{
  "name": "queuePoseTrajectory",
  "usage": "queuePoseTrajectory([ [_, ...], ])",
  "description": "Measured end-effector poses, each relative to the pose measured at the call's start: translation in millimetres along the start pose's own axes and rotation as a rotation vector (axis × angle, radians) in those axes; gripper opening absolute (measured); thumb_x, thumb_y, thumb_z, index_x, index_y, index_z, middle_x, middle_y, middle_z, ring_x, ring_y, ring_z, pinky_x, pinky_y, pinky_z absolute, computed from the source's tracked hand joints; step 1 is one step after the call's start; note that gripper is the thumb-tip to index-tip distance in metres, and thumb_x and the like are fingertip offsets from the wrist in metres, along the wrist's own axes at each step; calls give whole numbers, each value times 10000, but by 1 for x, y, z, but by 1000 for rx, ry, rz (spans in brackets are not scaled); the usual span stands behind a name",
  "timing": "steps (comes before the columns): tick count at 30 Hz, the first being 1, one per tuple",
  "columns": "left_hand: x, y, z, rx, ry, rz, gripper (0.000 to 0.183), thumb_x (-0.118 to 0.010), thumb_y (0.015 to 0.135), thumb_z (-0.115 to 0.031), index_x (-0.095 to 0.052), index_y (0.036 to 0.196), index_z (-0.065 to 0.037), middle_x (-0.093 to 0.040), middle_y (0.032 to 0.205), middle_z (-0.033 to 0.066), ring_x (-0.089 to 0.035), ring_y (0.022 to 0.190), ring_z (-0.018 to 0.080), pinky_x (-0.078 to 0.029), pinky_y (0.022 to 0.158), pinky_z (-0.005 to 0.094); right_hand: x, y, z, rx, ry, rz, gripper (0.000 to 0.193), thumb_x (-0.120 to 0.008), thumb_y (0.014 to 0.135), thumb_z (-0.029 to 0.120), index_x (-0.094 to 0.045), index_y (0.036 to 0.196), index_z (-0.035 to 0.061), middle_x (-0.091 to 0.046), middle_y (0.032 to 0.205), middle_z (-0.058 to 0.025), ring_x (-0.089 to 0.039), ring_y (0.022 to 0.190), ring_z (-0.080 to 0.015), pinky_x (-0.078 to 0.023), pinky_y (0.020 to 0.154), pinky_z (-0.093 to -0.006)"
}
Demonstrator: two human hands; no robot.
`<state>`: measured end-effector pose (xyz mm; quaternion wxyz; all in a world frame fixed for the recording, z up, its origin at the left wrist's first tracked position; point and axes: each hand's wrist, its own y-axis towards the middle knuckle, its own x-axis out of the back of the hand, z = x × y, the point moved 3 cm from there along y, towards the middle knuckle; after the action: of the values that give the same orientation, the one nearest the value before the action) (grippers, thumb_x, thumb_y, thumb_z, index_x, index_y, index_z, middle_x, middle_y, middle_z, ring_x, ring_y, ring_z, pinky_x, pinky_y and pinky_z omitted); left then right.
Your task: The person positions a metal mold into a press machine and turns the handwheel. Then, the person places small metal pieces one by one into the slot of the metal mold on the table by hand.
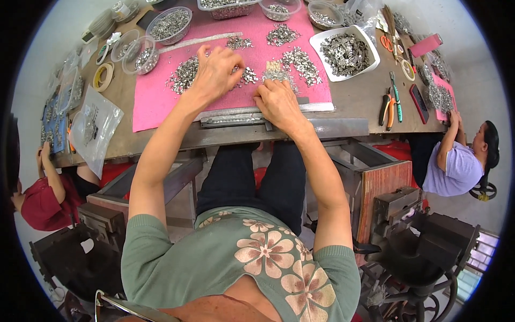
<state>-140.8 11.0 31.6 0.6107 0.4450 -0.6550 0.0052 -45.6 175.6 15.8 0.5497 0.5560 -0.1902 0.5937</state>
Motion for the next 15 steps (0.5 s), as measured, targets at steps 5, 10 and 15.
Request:
queuePoseTrajectory([
  [5,11,-48,-29,-79,28,133,70,-722,847,-158,-725,895,-107,-629,937,53,-593,1013,248,-319,1047,555,0,2,-2,-50,130,-4,110,-738,842,88,-673,892,15,-611,797,-114,-613,755,-317,-468,693,-424],
  [10,5,-63,-25,-3,-92,137,55,-721,883,-150,-713,926,-118,-607,899,25,-590,961,217,-298,1056,518,7,-6,13,-67,170,-56,101,-724,859,72,-676,922,9,-629,821,-124,-635,788,-312,-484,707,-418],
  [15,8,-63,-28,25,-169,84,51,-727,861,-141,-716,895,-106,-624,895,29,-599,939,223,-318,1034,510,10,-32,36,-148,461,-113,78,-699,882,16,-636,914,-19,-660,923,-129,-648,851,-302,-502,791,-378],
])
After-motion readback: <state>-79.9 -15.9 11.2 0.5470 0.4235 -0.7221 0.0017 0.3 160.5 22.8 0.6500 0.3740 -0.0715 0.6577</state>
